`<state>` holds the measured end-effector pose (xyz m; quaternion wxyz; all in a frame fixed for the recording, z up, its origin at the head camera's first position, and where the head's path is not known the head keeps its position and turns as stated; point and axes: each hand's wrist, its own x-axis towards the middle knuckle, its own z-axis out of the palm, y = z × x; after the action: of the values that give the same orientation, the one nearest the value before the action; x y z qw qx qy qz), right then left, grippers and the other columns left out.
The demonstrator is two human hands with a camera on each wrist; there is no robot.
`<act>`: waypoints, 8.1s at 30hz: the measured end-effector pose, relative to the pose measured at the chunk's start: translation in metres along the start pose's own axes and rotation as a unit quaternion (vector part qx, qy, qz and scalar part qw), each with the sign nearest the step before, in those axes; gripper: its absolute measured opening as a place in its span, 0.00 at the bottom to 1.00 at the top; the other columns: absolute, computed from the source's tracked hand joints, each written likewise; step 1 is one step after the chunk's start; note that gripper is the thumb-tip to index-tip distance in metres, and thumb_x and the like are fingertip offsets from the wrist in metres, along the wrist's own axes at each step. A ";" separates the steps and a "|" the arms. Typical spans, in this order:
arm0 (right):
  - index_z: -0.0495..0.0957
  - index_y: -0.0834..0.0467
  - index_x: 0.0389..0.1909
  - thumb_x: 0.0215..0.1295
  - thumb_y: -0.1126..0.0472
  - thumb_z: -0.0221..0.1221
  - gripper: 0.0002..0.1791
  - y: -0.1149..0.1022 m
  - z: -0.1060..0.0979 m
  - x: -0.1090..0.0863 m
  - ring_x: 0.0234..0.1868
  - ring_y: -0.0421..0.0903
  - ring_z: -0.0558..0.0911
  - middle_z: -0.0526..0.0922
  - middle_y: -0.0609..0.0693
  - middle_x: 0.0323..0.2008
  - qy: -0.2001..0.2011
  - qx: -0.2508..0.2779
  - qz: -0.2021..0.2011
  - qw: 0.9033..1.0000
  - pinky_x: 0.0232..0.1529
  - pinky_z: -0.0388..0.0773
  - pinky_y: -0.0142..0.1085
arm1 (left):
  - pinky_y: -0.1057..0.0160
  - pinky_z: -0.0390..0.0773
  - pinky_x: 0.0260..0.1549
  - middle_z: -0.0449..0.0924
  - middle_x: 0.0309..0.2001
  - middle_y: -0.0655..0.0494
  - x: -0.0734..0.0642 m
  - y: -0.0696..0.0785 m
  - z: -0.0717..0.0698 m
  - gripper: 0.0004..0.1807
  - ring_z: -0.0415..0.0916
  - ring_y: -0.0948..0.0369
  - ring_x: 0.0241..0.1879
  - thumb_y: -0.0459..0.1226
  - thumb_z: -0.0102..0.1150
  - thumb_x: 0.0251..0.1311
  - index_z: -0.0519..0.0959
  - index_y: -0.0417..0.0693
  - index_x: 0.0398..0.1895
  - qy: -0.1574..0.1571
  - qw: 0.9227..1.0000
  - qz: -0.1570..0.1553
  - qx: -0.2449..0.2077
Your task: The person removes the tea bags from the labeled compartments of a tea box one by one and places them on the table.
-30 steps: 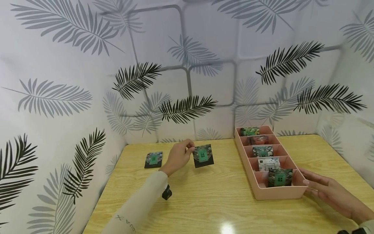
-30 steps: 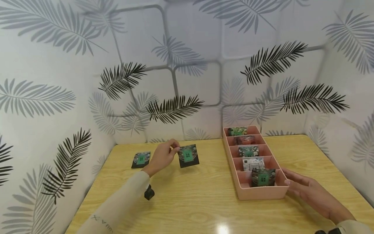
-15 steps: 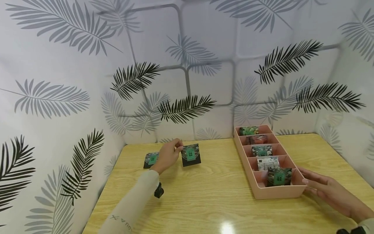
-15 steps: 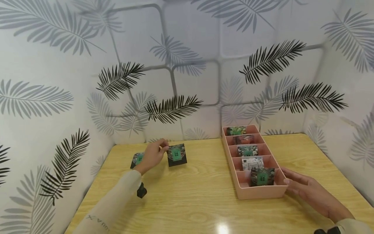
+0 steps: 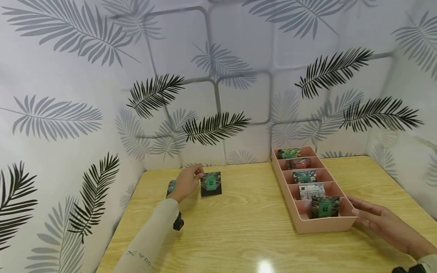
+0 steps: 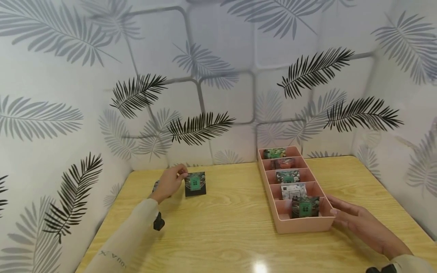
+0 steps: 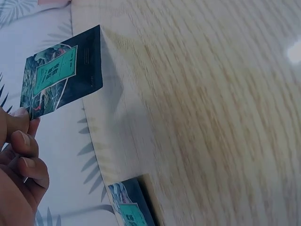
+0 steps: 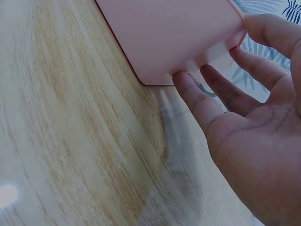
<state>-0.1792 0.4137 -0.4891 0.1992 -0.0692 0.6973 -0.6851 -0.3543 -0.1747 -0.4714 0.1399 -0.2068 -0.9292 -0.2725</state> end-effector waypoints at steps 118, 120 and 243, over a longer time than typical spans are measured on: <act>0.38 0.64 0.73 0.78 0.62 0.39 0.31 0.004 0.000 0.000 0.59 0.25 0.69 0.67 0.24 0.60 -0.024 0.032 -0.032 0.999 0.55 0.71 0.30 | 0.70 0.71 0.25 0.77 0.31 0.67 0.014 0.111 0.044 0.08 0.71 0.71 0.26 0.47 0.55 0.66 0.80 0.57 0.40 -0.068 0.981 0.160 0.083; 0.38 0.64 0.73 0.78 0.62 0.39 0.30 0.003 0.001 0.000 0.59 0.26 0.69 0.67 0.24 0.59 -0.026 0.035 -0.032 0.999 0.54 0.71 0.30 | 0.70 0.71 0.26 0.77 0.31 0.67 0.016 0.117 0.046 0.07 0.71 0.71 0.27 0.47 0.56 0.66 0.80 0.58 0.40 -0.067 0.979 0.172 0.085; 0.40 0.58 0.75 0.78 0.58 0.40 0.31 0.003 -0.002 -0.002 0.57 0.28 0.71 0.68 0.23 0.58 -0.003 0.032 0.008 0.999 0.55 0.71 0.30 | 0.79 0.65 0.26 0.75 0.30 0.73 0.030 0.276 0.099 0.05 0.65 0.76 0.21 0.45 0.55 0.67 0.80 0.58 0.37 -0.112 0.949 0.292 -0.043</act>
<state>-0.1777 0.4161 -0.4919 0.2089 -0.0595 0.6750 -0.7051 -0.2686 0.1016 -0.4171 0.0989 -0.5043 -0.8251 -0.2346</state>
